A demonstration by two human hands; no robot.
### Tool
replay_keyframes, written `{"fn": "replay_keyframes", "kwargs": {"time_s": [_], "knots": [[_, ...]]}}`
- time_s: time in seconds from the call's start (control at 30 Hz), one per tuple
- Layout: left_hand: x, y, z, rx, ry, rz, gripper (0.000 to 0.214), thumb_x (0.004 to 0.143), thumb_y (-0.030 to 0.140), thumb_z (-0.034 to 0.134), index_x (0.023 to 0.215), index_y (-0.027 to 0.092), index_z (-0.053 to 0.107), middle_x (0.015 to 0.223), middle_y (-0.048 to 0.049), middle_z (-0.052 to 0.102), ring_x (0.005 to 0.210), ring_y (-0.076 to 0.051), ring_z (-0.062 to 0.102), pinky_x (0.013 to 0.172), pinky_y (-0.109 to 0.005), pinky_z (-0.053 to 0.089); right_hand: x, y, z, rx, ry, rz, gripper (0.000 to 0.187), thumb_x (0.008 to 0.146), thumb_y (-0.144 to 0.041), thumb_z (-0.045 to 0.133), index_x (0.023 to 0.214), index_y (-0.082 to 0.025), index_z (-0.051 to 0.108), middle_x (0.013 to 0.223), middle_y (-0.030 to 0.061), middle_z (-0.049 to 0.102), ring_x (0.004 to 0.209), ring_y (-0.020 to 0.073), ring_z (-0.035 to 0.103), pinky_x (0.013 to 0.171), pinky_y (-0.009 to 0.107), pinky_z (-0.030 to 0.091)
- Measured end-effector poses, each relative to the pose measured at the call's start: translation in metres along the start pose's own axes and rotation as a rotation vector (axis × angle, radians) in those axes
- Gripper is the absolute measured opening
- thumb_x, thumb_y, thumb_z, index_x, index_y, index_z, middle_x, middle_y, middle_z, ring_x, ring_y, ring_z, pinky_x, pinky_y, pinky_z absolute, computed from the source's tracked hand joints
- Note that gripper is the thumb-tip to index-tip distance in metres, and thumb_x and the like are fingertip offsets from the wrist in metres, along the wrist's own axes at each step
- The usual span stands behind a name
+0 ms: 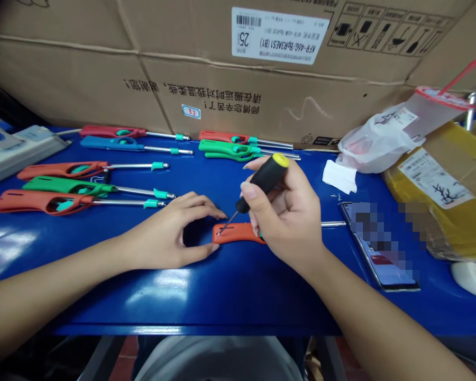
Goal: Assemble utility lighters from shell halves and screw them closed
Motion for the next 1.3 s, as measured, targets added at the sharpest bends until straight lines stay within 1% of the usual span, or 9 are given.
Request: {"fn": "replay_keyframes", "kwargs": {"time_s": [0.07,0.2,0.37,0.5,0.63,0.73,0.93,1.07,1.3], "knots": [[-0.0001,0.0012,0.0024,0.009,-0.008,0.013,0.041,0.082,0.038,0.076,0.119,0.02,0.071,0.116,-0.0095,0.069,0.106,-0.029,0.059,0.096,-0.045,0.045,-0.0012,0.001,0.0011,-0.015,-0.045,0.003,0.026,0.085,-0.044,0.08,0.104,-0.029,0.07,0.076,-0.0002,0.068,0.042,0.0111,0.053,0.035,0.027,0.043],[0.0009,0.0025,0.0066,-0.006,-0.025,0.038,0.031,0.087,0.035,0.074,0.115,0.022,0.073,0.111,-0.0073,0.071,0.103,-0.027,0.06,0.094,-0.042,0.043,-0.0034,-0.001,0.0,-0.083,-0.064,-0.036,0.023,0.087,-0.041,0.079,0.104,-0.029,0.071,0.084,0.0011,0.069,0.047,0.0114,0.056,0.04,0.027,0.046],[0.0007,0.002,0.0075,-0.013,-0.024,0.037,0.031,0.086,0.036,0.075,0.114,0.022,0.074,0.11,-0.0065,0.07,0.103,-0.027,0.06,0.093,-0.042,0.043,-0.0057,-0.0026,0.0021,-0.141,-0.101,-0.074,0.017,0.091,-0.036,0.075,0.106,-0.031,0.07,0.086,0.0005,0.067,0.058,0.0135,0.062,0.044,0.027,0.049],[0.0,0.0017,0.0075,-0.016,-0.02,0.036,0.031,0.086,0.036,0.075,0.114,0.021,0.074,0.109,-0.0066,0.071,0.102,-0.026,0.06,0.093,-0.041,0.042,-0.0067,-0.0036,0.0006,-0.156,-0.089,-0.089,0.019,0.09,-0.036,0.075,0.108,-0.031,0.071,0.09,0.0023,0.068,0.062,0.0149,0.063,0.045,0.028,0.05],[0.0004,0.0019,0.0076,-0.017,-0.018,0.038,0.031,0.087,0.035,0.074,0.114,0.021,0.074,0.109,-0.0063,0.07,0.102,-0.026,0.059,0.093,-0.041,0.042,-0.0076,-0.0048,0.0009,-0.165,-0.1,-0.095,0.019,0.09,-0.036,0.075,0.108,-0.031,0.071,0.089,0.0025,0.069,0.063,0.016,0.064,0.048,0.028,0.053],[0.0008,0.002,0.0075,-0.015,-0.013,0.043,0.031,0.087,0.034,0.074,0.115,0.02,0.074,0.108,-0.0063,0.07,0.101,-0.026,0.059,0.092,-0.041,0.043,-0.0087,-0.0044,0.004,-0.167,-0.147,-0.114,0.018,0.093,-0.033,0.072,0.111,-0.032,0.069,0.088,0.0016,0.069,0.061,0.0146,0.063,0.048,0.028,0.053],[0.0013,0.002,0.0078,-0.005,-0.009,0.047,0.031,0.087,0.035,0.075,0.114,0.021,0.074,0.107,-0.0047,0.07,0.101,-0.025,0.059,0.092,-0.041,0.044,-0.0091,-0.0047,0.0049,-0.128,-0.178,-0.223,0.024,0.092,-0.029,0.074,0.115,-0.027,0.068,0.087,0.0014,0.069,0.054,0.0112,0.06,0.041,0.024,0.05],[0.001,0.0024,0.008,-0.002,-0.007,0.047,0.031,0.087,0.034,0.075,0.115,0.021,0.073,0.108,-0.0043,0.07,0.101,-0.024,0.059,0.092,-0.041,0.044,-0.0083,-0.0042,0.0066,-0.101,-0.204,-0.226,0.023,0.093,-0.027,0.073,0.115,-0.027,0.067,0.086,0.0005,0.069,0.05,0.0095,0.058,0.038,0.023,0.049],[0.0,0.0036,0.008,-0.002,-0.006,0.047,0.031,0.087,0.034,0.075,0.115,0.021,0.073,0.108,-0.0039,0.07,0.101,-0.024,0.059,0.092,-0.041,0.045,-0.0073,-0.0056,0.0066,-0.136,-0.191,-0.259,0.023,0.093,-0.03,0.073,0.114,-0.027,0.067,0.085,0.0016,0.068,0.063,0.0143,0.067,0.048,0.026,0.056]]}}
Point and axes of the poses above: each hand's wrist, its own x-axis towards the middle knuckle, its own z-axis out of the palm, y = z × x, the point moved 7 cm from there along x, towards the middle knuckle
